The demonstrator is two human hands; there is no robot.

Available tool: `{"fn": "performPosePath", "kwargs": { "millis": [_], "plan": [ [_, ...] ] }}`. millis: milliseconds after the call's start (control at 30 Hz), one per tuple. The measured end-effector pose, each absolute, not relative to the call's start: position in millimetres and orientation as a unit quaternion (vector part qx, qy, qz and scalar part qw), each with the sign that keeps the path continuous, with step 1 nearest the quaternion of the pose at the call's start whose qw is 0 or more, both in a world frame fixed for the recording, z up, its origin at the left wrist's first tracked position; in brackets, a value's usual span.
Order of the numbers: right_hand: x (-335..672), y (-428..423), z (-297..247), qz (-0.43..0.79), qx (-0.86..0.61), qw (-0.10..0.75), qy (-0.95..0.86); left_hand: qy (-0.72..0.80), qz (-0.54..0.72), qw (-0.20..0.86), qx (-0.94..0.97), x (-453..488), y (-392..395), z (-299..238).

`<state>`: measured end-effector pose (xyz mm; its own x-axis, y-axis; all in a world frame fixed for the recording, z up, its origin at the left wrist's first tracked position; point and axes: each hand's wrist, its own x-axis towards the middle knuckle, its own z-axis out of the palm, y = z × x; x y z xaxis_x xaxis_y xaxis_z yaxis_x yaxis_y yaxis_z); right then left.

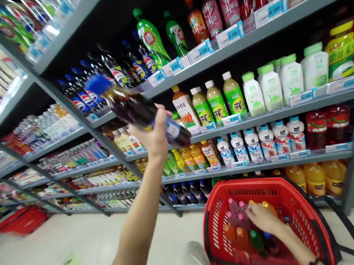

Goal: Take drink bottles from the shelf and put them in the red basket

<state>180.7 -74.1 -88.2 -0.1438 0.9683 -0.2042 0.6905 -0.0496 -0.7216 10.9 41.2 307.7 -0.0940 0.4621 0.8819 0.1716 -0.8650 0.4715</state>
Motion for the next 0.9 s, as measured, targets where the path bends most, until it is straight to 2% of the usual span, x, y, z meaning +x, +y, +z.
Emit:
{"fn": "performPosePath", "kwargs": {
  "millis": [100, 167, 233, 300, 400, 500, 600, 733, 900],
  "plan": [
    [165.4, -72.9, -69.3, 0.552, -0.553, 0.353, -0.514, 0.18, 0.681, 0.32, 0.634, 17.3, -0.6, 211.0],
    [156.1, -77.8, -56.7, 0.678, -0.46, 0.424, -0.386, 0.181, 0.636, 0.466, 0.588, 19.3, -11.8, 147.9],
    [149.0, -86.6, -48.7, 0.743, -0.379, 0.453, -0.315, 0.213, 0.584, 0.58, 0.526, 22.8, -14.5, 89.8],
    [143.0, -96.4, -48.2, 0.761, -0.355, 0.461, -0.288, 0.262, 0.563, 0.638, 0.456, 28.0, -14.0, 40.8],
    [134.0, -107.2, -60.6, 0.739, -0.407, 0.473, -0.254, 0.327, 0.542, 0.678, 0.374, 33.3, -10.2, -8.8],
    [125.8, -109.3, -77.0, 0.714, -0.431, 0.506, -0.221, 0.355, 0.527, 0.696, 0.334, 29.7, -1.6, -30.0],
    [123.7, -102.1, -86.3, 0.675, -0.432, 0.552, -0.23, 0.359, 0.534, 0.696, 0.318, 18.7, 8.8, -32.0],
    [129.3, -88.2, -91.8, 0.626, -0.467, 0.559, -0.278, 0.334, 0.563, 0.68, 0.33, 2.7, 16.9, -25.7],
    [132.4, -83.4, -96.1, 0.456, -0.536, 0.595, -0.388, 0.296, 0.575, 0.68, 0.345, -7.7, 20.5, -21.3]
  ]
}}
